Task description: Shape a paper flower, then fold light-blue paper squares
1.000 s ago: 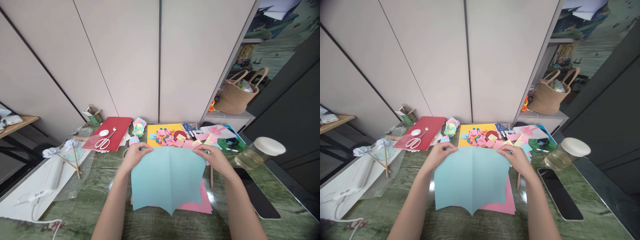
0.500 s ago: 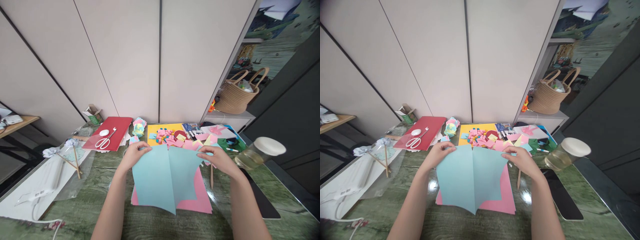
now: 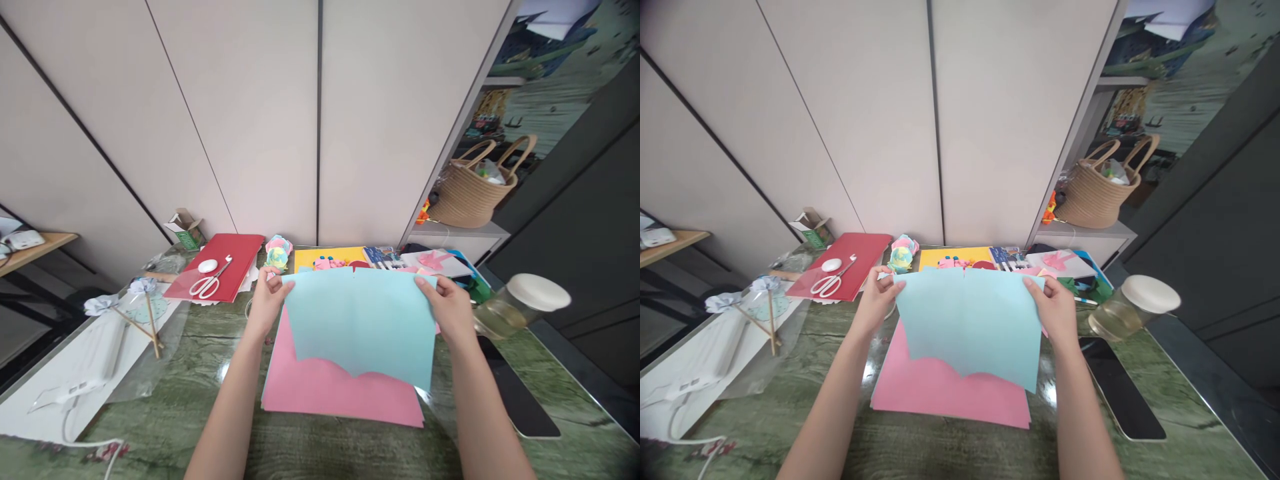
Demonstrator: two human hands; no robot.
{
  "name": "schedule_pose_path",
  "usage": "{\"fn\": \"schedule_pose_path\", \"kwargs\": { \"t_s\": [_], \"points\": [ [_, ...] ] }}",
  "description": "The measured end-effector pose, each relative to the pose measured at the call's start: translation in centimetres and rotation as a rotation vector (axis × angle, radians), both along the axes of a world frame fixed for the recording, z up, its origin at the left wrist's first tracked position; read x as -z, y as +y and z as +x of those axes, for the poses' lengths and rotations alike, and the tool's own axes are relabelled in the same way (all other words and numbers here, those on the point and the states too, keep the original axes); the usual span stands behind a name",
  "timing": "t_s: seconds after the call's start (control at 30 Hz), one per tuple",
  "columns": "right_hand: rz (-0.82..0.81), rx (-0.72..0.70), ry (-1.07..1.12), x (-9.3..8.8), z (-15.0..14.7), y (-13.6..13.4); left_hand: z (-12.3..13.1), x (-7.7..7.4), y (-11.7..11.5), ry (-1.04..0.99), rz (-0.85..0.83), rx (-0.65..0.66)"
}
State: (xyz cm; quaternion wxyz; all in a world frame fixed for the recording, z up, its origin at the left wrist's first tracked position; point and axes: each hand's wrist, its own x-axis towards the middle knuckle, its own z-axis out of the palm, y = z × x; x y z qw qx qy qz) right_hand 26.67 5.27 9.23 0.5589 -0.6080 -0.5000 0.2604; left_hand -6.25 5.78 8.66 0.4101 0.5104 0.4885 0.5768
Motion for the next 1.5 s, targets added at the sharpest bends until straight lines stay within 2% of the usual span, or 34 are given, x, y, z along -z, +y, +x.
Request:
{"fn": "schedule_pose_path", "kwargs": {
  "t_s": [0.1,0.2,0.33,0.43,0.63,0.8,0.93,1.07,1.3,1.5],
  "points": [
    [-0.007,0.020,0.022,0.2,-0.2,0.2,0.5,0.9,0.5,0.059,0.090,-0.008],
    [-0.021,0.021,0.057,0.5,-0.2,0.4,0.3,1.4,0.7,0.140,0.066,0.012],
    [-0.044,0.023,0.059,0.6,-0.4,0.4,0.5,1.2,0.5,-0.008,-0.050,0.110],
    [-0.029,0.023,0.039,0.7,-0.8,0.4,1.1,0.7,0.2,-0.071,-0.017,0.160],
    [-0.017,0.031,0.028,0.6,-0.7,0.4,1.2,0.8,0.1,0.119,0.021,0.104],
    [-0.008,0.011,0.036,0.5,-0.7,0.2,1.0,0.6,0.1,0.129,-0.048,0.080],
    [0.004,0.014,0.030,0.6,-0.8,0.3,1.2,0.4,0.0,0.182,-0.023,0.019],
    [0.003,0.022,0.059,0.6,-0.8,0.3,1.4,0.3,0.0,0.171,0.019,-0.005],
    [0.013,0.043,0.130,0.6,-0.7,0.3,1.3,0.1,-0.2,0.086,-0.010,-0.070],
    [0.054,0.077,0.147,0.0,-0.8,0.1,0.8,-0.3,-0.3,-0.032,-0.010,-0.029]
  ]
}}
